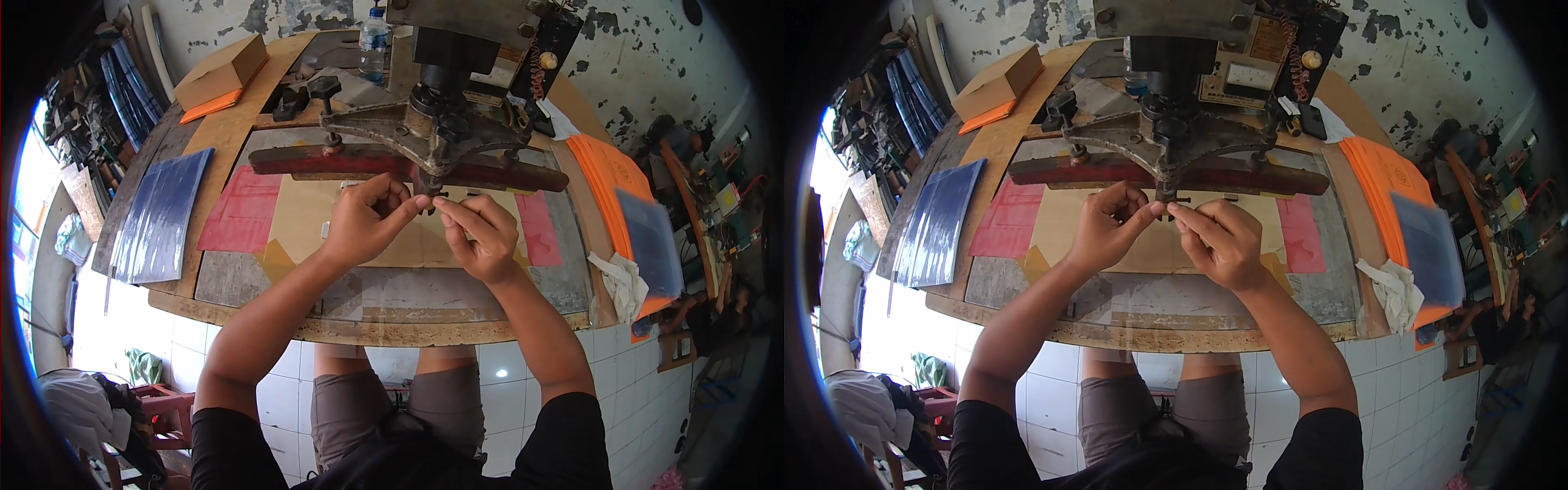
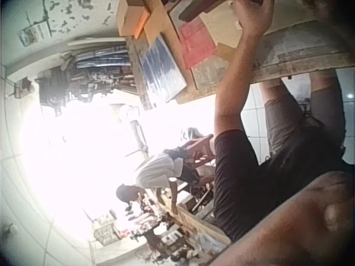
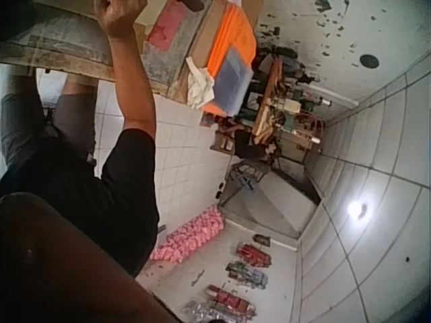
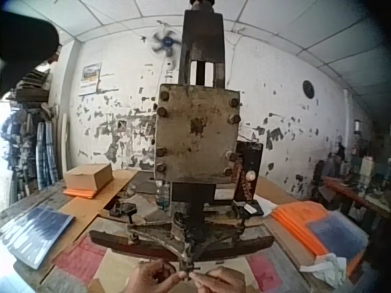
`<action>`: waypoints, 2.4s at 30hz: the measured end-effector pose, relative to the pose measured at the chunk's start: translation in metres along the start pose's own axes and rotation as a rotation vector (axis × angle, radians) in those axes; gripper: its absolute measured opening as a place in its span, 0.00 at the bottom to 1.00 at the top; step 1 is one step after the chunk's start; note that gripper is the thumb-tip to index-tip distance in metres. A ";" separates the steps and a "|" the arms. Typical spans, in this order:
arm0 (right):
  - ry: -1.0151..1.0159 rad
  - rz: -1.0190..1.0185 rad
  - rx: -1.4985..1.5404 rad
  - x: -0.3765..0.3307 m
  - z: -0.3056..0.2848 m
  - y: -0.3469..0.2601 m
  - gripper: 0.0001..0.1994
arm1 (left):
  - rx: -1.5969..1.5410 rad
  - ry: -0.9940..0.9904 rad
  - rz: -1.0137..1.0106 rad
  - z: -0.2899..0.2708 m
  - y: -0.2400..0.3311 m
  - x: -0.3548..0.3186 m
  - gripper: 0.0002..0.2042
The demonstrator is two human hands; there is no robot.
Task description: The person wipes a printing machine with a cloth, adjusts components of the machine, and handles a clear plastic sheet.
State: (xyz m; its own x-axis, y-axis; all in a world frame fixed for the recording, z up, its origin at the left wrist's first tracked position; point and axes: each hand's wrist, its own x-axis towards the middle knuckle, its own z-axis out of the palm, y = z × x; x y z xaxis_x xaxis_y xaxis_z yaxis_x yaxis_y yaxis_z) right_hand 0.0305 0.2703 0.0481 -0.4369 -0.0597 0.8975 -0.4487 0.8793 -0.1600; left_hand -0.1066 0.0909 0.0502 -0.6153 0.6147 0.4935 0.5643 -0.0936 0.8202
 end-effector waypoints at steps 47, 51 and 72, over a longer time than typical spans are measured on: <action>0.031 0.084 0.114 -0.002 0.007 -0.001 0.09 | 0.329 0.049 0.383 0.005 -0.005 -0.006 0.10; 0.008 0.095 0.121 -0.002 0.006 0.000 0.09 | 0.330 0.047 0.377 0.004 -0.004 -0.005 0.10; -0.027 0.176 0.112 -0.002 0.009 0.001 0.08 | 0.345 0.034 0.407 -0.001 -0.002 -0.005 0.10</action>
State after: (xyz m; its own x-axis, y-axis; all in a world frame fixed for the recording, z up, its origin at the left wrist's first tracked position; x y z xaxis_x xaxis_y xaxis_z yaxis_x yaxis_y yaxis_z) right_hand 0.0242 0.2668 0.0425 -0.5364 0.0763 0.8405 -0.4468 0.8192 -0.3595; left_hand -0.1056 0.0873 0.0462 -0.3231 0.5563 0.7656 0.9058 -0.0524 0.4204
